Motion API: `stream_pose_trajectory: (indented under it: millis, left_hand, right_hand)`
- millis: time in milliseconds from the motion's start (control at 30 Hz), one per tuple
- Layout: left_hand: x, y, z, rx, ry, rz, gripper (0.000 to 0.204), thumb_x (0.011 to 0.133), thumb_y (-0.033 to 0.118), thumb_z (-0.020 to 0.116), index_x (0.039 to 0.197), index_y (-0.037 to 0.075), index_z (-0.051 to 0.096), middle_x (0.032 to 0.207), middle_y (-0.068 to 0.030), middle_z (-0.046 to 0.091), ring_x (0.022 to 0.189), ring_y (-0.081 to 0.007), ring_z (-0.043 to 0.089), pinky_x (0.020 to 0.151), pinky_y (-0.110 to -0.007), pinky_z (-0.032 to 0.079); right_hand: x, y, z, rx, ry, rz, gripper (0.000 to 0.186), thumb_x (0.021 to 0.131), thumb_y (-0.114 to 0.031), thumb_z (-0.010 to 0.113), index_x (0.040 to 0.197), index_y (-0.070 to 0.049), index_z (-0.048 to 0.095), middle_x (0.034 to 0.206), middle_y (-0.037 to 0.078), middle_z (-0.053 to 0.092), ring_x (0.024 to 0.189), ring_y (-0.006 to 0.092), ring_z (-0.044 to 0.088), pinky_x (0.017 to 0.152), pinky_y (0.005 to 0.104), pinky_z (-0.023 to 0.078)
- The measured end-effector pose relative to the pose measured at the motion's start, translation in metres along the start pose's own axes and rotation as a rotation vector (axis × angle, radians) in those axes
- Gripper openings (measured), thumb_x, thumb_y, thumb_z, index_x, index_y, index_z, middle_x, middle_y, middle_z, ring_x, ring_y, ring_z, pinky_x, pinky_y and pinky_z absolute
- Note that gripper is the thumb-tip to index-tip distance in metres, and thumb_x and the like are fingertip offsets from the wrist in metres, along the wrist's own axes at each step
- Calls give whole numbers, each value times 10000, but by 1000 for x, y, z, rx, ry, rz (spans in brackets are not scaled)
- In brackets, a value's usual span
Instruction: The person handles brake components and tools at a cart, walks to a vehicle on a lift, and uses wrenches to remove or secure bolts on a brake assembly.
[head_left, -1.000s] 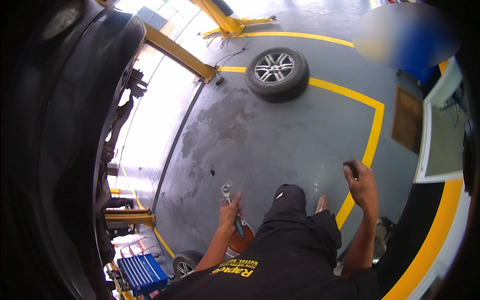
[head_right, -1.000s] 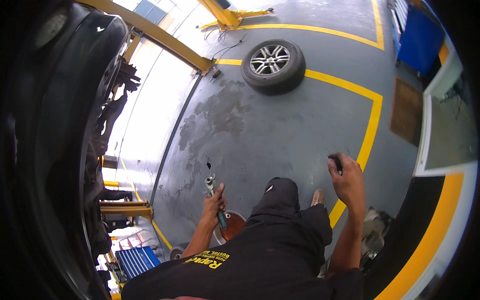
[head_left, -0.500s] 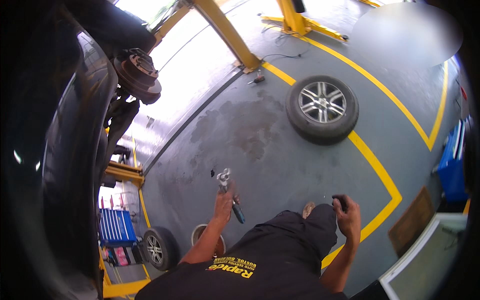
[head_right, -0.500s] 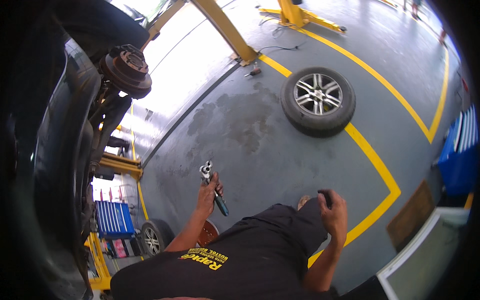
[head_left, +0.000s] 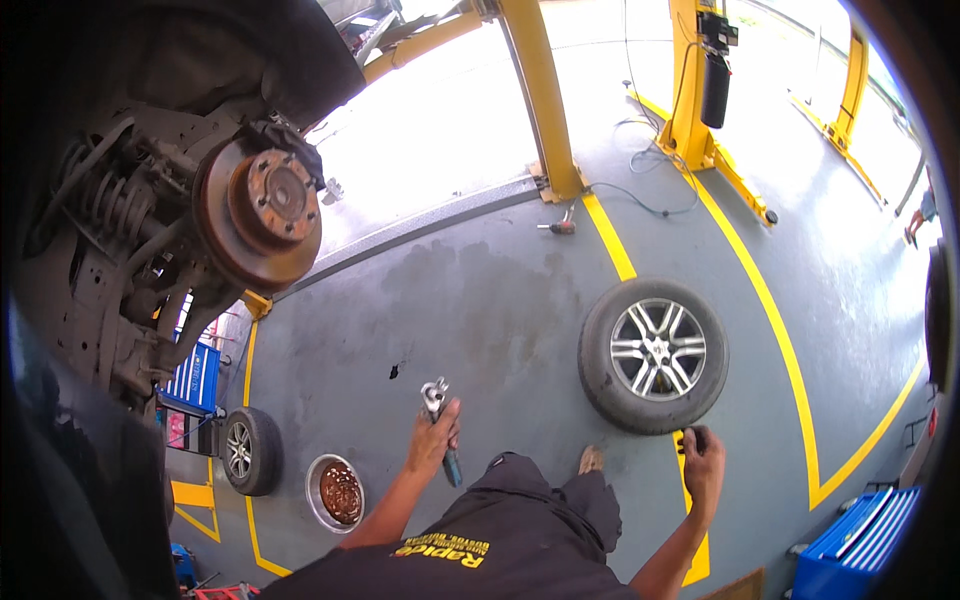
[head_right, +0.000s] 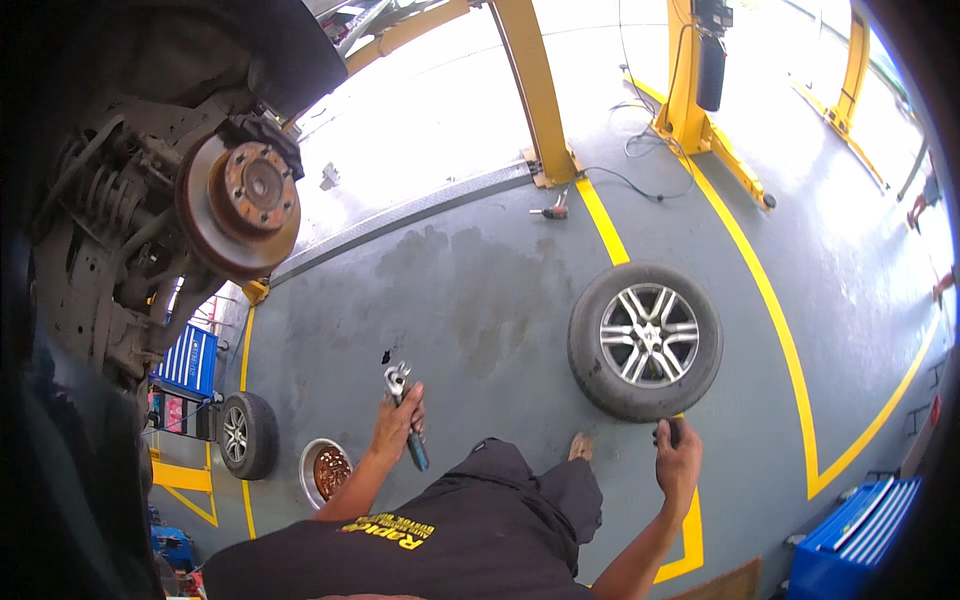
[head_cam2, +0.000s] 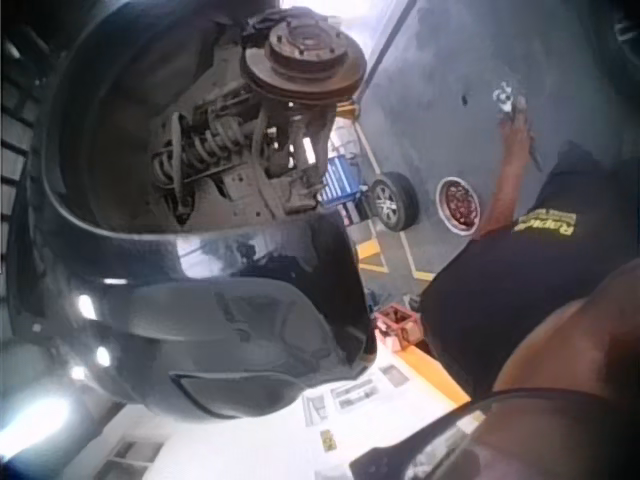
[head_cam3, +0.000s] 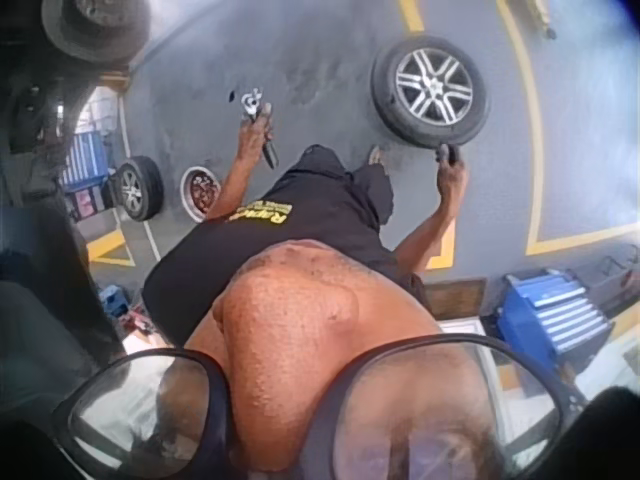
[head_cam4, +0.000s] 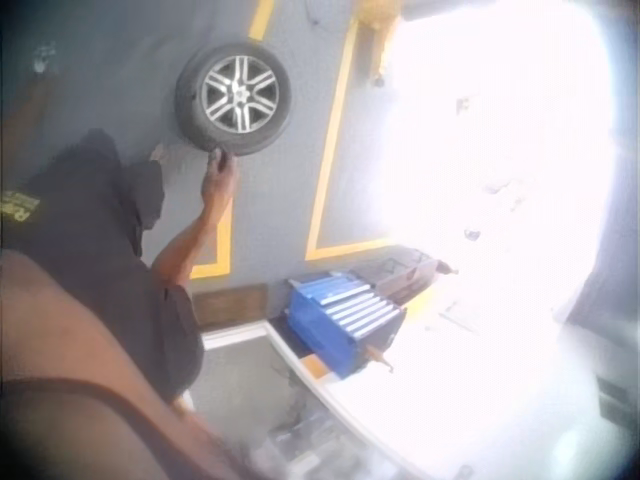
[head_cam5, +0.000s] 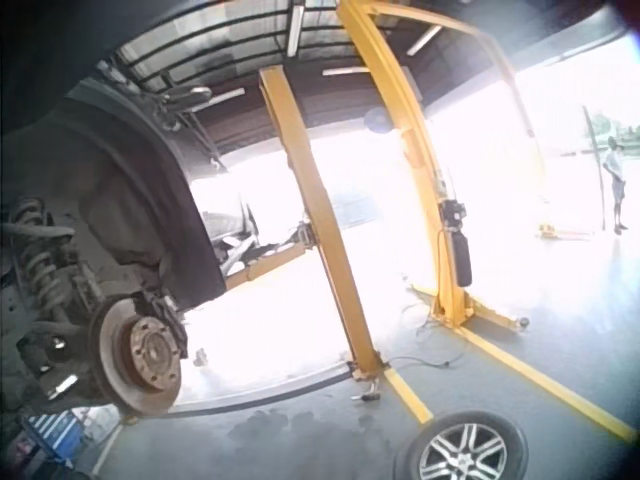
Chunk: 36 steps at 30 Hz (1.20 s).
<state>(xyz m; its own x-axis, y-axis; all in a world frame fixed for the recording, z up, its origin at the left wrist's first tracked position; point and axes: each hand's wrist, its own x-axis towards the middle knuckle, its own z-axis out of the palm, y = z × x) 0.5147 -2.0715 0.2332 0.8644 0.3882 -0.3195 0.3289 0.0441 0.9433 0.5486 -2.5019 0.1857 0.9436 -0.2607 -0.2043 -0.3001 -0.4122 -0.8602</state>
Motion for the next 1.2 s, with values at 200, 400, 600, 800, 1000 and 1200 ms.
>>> stream_pose_trajectory:
  millis: [200, 400, 600, 800, 1000, 1200]
  left_hand:
    - [31, 9, -14, 20, 271, -117, 360, 995, 386, 678, 791, 144, 507, 613, 54, 441, 515, -70, 446, 488, -267, 386]
    - [125, -7, -27, 18, 420, -230, 336, 972, 327, 717, 752, 140, 543, 587, 49, 489, 471, -73, 455, 442, -266, 366]
    - [245, 22, -28, -159, 438, -180, 331, 965, 307, 716, 731, 126, 568, 589, 43, 510, 475, -70, 460, 438, -276, 356]
    - [343, 69, -47, 40, 408, -110, 320, 978, 283, 695, 747, 123, 543, 588, 49, 490, 496, -64, 464, 455, -251, 343]
    - [406, 91, -45, -140, 602, -179, 336, 962, 263, 720, 724, 129, 525, 575, 50, 486, 470, -67, 448, 438, -263, 343]
    - [480, 111, -28, -181, 725, -245, 325, 952, 237, 737, 730, 138, 522, 566, 56, 464, 439, -64, 428, 415, -265, 327]
  right_hand:
    - [168, -132, 51, -97, -242, -282, 239, 968, -180, 665, 1041, 44, 708, 867, 196, 726, 764, 258, 703, 749, 368, 524]
    - [272, -248, 171, 11, -422, -449, 202, 944, -134, 704, 1080, 12, 728, 960, 182, 749, 846, 260, 726, 796, 360, 549]
    - [356, -368, 278, 161, -440, -557, 185, 961, -99, 677, 1113, -5, 723, 937, 117, 756, 835, 180, 717, 793, 324, 555]
    - [432, -453, 336, 221, -416, -605, 175, 965, -61, 659, 1122, -19, 725, 919, 79, 751, 839, 127, 705, 792, 293, 553]
    - [495, -521, 397, 282, -478, -689, 163, 938, -74, 708, 1093, -38, 745, 960, 103, 761, 846, 178, 727, 798, 305, 566]
    - [581, -604, 470, 357, -513, -879, 190, 934, -77, 712, 1119, -45, 739, 999, 101, 764, 871, 185, 725, 810, 311, 569]
